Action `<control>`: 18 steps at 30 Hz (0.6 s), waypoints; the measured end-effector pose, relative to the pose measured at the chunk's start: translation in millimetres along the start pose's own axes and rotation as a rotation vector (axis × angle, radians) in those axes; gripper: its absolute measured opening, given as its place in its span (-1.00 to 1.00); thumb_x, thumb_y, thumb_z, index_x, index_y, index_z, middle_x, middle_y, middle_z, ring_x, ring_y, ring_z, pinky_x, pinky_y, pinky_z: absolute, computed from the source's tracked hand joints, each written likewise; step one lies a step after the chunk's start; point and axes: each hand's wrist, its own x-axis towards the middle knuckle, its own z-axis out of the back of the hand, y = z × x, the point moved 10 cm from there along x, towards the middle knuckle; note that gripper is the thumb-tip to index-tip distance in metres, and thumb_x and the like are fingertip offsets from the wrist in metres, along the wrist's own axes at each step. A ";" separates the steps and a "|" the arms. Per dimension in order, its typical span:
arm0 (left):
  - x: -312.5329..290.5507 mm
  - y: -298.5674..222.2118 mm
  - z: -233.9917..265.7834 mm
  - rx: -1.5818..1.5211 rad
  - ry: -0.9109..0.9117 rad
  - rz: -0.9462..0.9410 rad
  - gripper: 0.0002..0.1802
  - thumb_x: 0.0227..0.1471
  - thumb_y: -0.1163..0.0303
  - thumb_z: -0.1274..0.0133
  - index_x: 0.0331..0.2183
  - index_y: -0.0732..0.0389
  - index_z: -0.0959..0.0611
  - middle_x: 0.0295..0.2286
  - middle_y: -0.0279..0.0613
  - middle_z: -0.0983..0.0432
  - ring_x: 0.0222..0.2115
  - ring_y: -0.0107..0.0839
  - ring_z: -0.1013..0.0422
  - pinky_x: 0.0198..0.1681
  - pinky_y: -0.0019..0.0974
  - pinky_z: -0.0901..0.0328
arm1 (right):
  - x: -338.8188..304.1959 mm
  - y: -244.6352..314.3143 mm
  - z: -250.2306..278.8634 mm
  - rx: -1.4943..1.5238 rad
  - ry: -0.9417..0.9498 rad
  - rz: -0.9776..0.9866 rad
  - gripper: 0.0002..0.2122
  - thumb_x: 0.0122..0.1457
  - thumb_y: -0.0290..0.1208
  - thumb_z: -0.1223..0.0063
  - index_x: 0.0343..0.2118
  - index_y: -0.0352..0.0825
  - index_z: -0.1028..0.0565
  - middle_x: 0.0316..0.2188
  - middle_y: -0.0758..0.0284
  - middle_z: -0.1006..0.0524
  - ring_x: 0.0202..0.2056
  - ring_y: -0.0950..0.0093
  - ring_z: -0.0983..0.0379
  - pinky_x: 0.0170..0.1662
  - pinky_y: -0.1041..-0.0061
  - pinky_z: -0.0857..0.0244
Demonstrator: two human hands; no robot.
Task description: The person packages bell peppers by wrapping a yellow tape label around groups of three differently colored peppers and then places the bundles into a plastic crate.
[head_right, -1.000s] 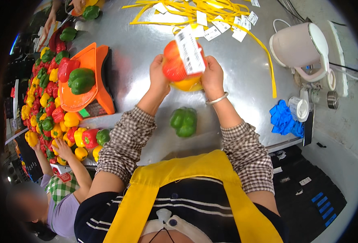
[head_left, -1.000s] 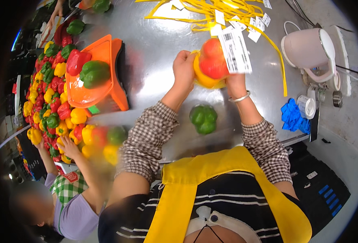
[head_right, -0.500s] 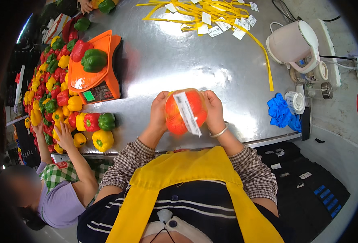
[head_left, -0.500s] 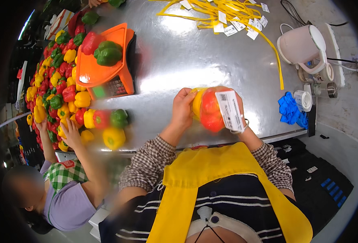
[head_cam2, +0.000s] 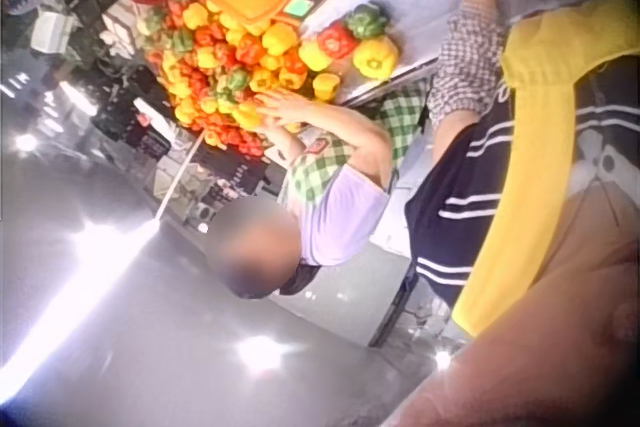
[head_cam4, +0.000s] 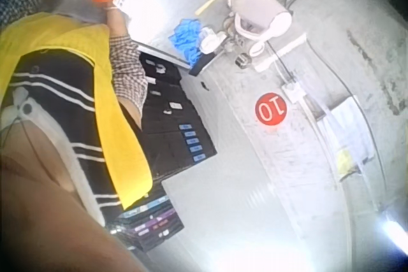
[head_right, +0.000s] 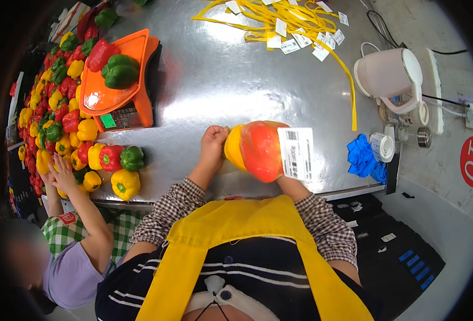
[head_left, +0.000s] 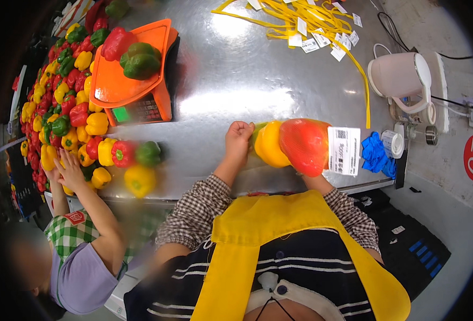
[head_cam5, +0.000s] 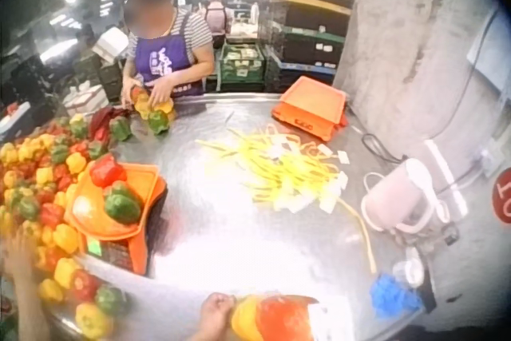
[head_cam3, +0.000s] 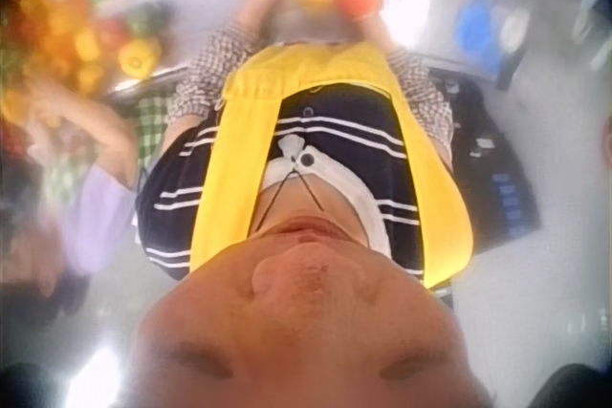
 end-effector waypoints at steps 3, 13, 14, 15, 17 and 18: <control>2.5 -5.2 1.7 0.082 -0.018 -0.206 -0.87 0.14 0.41 -0.01 -0.41 0.19 -0.41 -0.55 -0.38 -0.39 -0.58 -0.66 -0.26 -0.52 -0.54 -0.21 | -15.3 3.7 21.6 -0.065 -0.023 -0.032 -0.84 0.28 -0.36 0.11 -0.32 -0.35 -0.41 -0.27 0.35 -0.52 -0.30 0.64 -0.43 -0.22 0.67 -0.34; 4.6 -10.0 2.5 0.257 -0.161 -0.307 -0.84 0.14 0.39 0.01 -0.41 0.16 -0.36 -0.61 -0.45 -0.26 -0.59 -0.69 -0.13 -0.53 -0.54 -0.09 | -11.4 -15.5 30.1 -0.178 -0.043 -0.038 -0.85 0.28 -0.38 0.12 -0.28 -0.36 -0.39 -0.21 0.30 -0.51 -0.24 0.59 -0.43 -0.15 0.63 -0.34; 5.6 -6.9 1.6 0.232 -0.144 -0.320 -0.85 0.14 0.39 0.01 -0.41 0.16 -0.36 -0.60 -0.45 -0.26 -0.58 -0.68 -0.14 -0.52 -0.53 -0.10 | -4.5 -17.7 27.2 -0.204 -0.041 -0.021 -0.86 0.28 -0.38 0.12 -0.28 -0.36 -0.39 -0.20 0.29 -0.51 -0.24 0.59 -0.43 -0.14 0.63 -0.34; 7.1 -9.9 -0.6 0.208 -0.124 -0.343 -0.85 0.14 0.40 0.01 -0.41 0.16 -0.36 -0.60 -0.46 -0.25 -0.57 -0.68 -0.14 -0.51 -0.52 -0.11 | 4.5 -19.8 22.9 -0.236 -0.033 0.002 -0.86 0.28 -0.38 0.12 -0.28 -0.36 -0.39 -0.20 0.29 -0.51 -0.23 0.58 -0.43 -0.13 0.63 -0.34; 9.2 -11.0 -2.7 0.150 -0.089 -0.318 -0.85 0.14 0.41 0.01 -0.41 0.16 -0.36 -0.58 -0.46 -0.25 -0.55 -0.67 -0.14 -0.49 -0.52 -0.12 | 22.0 -24.4 19.3 -0.326 -0.025 0.066 -0.86 0.28 -0.38 0.13 -0.27 -0.36 -0.39 -0.18 0.28 -0.51 -0.22 0.57 -0.43 -0.12 0.62 -0.34; 9.3 -11.9 -1.9 0.113 -0.076 -0.275 -0.85 0.14 0.41 0.01 -0.42 0.15 -0.35 -0.56 -0.46 -0.25 -0.55 -0.67 -0.15 -0.48 -0.52 -0.11 | 34.5 -23.7 13.9 -0.390 -0.015 0.120 -0.86 0.28 -0.38 0.13 -0.27 -0.36 -0.39 -0.18 0.27 -0.51 -0.21 0.57 -0.43 -0.11 0.61 -0.34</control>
